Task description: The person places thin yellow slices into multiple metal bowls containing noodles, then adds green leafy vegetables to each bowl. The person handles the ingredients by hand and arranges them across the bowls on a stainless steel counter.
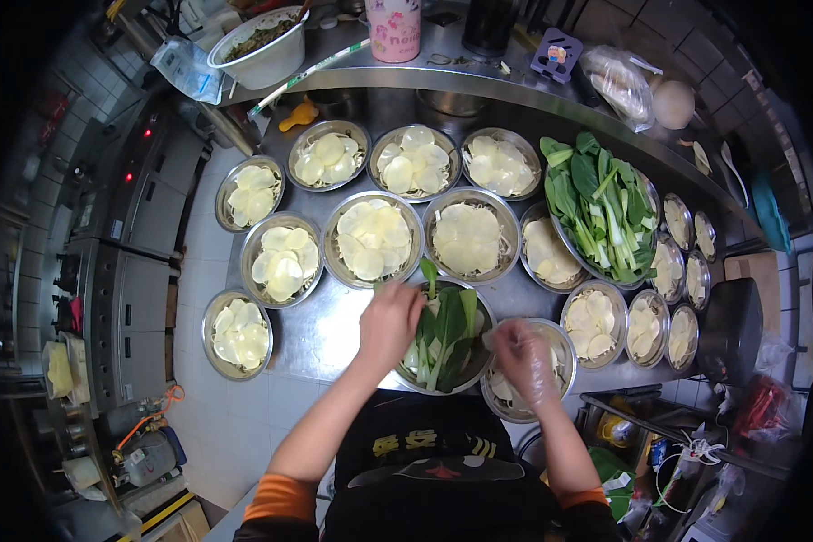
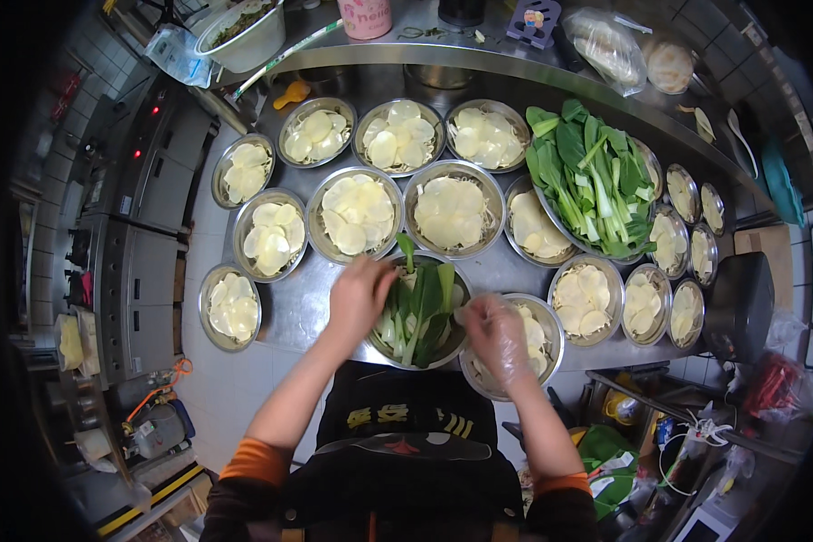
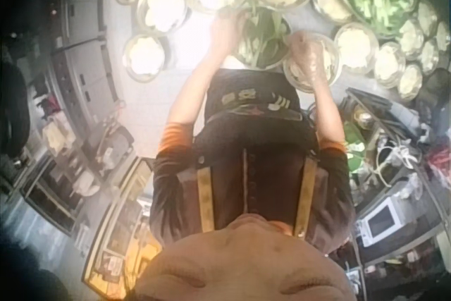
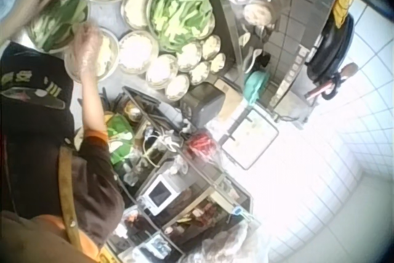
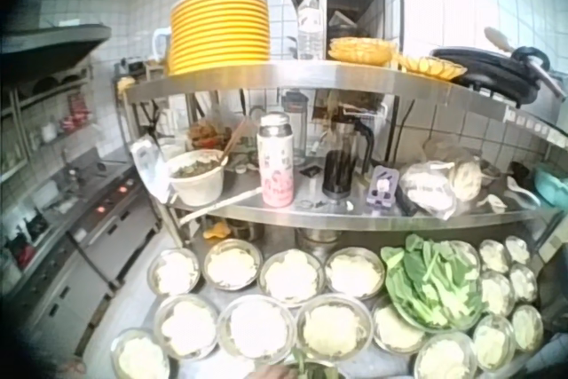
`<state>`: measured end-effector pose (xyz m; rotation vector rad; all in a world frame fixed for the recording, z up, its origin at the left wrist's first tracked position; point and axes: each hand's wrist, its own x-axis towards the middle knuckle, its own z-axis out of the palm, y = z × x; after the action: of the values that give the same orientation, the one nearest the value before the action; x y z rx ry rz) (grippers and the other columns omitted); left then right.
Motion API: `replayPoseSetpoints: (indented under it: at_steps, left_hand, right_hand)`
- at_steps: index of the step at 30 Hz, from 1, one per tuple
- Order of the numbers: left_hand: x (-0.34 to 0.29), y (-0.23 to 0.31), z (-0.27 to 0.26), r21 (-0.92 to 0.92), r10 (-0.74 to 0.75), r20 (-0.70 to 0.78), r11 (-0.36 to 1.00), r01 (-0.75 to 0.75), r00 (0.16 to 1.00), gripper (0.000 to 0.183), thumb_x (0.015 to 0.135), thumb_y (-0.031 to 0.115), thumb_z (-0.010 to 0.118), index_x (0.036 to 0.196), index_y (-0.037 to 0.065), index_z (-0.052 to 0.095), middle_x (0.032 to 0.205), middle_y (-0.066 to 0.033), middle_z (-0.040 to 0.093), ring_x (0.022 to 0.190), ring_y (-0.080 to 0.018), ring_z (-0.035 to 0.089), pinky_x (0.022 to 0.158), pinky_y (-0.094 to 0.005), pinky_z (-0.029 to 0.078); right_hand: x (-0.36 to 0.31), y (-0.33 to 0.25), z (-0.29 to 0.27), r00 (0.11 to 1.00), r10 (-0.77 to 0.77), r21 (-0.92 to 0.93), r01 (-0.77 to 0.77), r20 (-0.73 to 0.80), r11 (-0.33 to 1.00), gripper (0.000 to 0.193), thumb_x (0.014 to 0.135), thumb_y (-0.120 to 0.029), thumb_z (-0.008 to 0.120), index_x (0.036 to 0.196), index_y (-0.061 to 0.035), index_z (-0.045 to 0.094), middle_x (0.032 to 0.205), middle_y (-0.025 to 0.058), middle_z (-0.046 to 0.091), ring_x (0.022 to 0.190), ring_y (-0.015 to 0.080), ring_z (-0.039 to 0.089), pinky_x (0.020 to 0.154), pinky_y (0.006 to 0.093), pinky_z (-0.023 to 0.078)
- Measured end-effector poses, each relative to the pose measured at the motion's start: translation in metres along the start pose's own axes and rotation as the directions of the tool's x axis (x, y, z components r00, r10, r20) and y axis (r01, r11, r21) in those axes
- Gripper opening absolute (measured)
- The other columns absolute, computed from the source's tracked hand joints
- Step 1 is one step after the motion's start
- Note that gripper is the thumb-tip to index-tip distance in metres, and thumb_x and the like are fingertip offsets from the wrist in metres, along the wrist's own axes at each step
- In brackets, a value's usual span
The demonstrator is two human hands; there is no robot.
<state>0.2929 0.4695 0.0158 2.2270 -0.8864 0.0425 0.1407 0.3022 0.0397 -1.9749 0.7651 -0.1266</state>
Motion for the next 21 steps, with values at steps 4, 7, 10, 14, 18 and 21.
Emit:
replayPoseSetpoints:
  at_steps: [4,7,10,14,18,21]
  left_hand:
    - [0.055,-0.018,0.035,-0.083,-0.13,0.119,0.987,0.141,0.984,0.026,0.073,0.008,0.072,0.097,0.003,0.064,0.084,-0.0112,0.063,0.069,-0.0299,0.059,0.064,-0.0375,0.049]
    - [0.058,-0.023,0.036,-0.285,-0.215,0.307,0.908,0.306,0.927,0.025,0.073,0.004,0.07,0.096,0.003,0.063,0.087,-0.0103,0.064,0.071,-0.0286,0.061,0.065,-0.0356,0.05]
    - [0.029,-0.011,0.012,-0.265,0.022,0.219,0.964,0.038,0.975,0.024,0.072,0.004,0.07,0.095,0.003,0.063,0.089,-0.009,0.065,0.076,-0.0276,0.061,0.068,-0.0347,0.051]
    - [-0.038,0.019,-0.031,-0.216,0.362,0.282,0.926,-0.309,0.889,0.02,0.072,0.005,0.069,0.091,0.003,0.064,0.092,-0.0064,0.066,0.087,-0.0289,0.06,0.078,-0.0369,0.05]
    - [-0.081,0.002,-0.054,-0.162,0.124,0.168,0.982,-0.097,0.978,0.018,0.073,0.008,0.07,0.089,0.003,0.064,0.097,-0.0093,0.065,0.088,-0.0298,0.06,0.08,-0.0394,0.049]
    - [-0.091,-0.022,-0.042,-0.301,-0.526,0.088,0.795,0.526,0.846,0.024,0.083,0.007,0.065,0.103,0.0,0.055,0.085,-0.0109,0.063,0.08,-0.0199,0.061,0.067,-0.0301,0.05]
  right_hand:
    - [0.018,-0.001,-0.002,0.978,-0.207,0.027,0.208,-0.04,0.978,0.01,0.083,-0.009,0.064,0.085,-0.0005,0.06,0.074,0.013,0.062,0.063,0.0245,0.06,0.059,0.0321,0.047]
    - [0.018,0.001,-0.002,0.991,-0.131,0.15,0.132,-0.019,0.98,0.004,0.089,-0.004,0.059,0.088,-0.0006,0.06,0.075,0.001,0.058,0.066,0.0066,0.053,0.058,0.0221,0.045]
    - [0.008,0.014,-0.013,0.998,-0.038,0.278,0.052,-0.053,0.959,0.004,0.089,-0.005,0.06,0.091,-0.001,0.059,0.077,0.001,0.057,0.064,0.007,0.054,0.057,0.0212,0.045]
    - [-0.007,0.047,-0.035,0.991,0.089,0.313,-0.054,-0.1,0.948,0.007,0.089,-0.005,0.06,0.092,0.0001,0.061,0.074,0.0001,0.059,0.067,0.0066,0.054,0.058,0.022,0.045]
    - [-0.018,0.079,-0.057,0.971,0.168,0.379,-0.094,-0.169,0.921,0.006,0.089,-0.006,0.06,0.089,0.0005,0.06,0.07,-0.0004,0.057,0.061,0.0072,0.053,0.054,0.0244,0.044]
    - [-0.026,0.1,-0.083,0.928,-0.081,-0.109,0.044,-0.363,0.993,0.007,0.088,-0.006,0.061,0.087,0.0004,0.061,0.068,0.0074,0.06,0.057,0.019,0.057,0.054,0.0309,0.046]
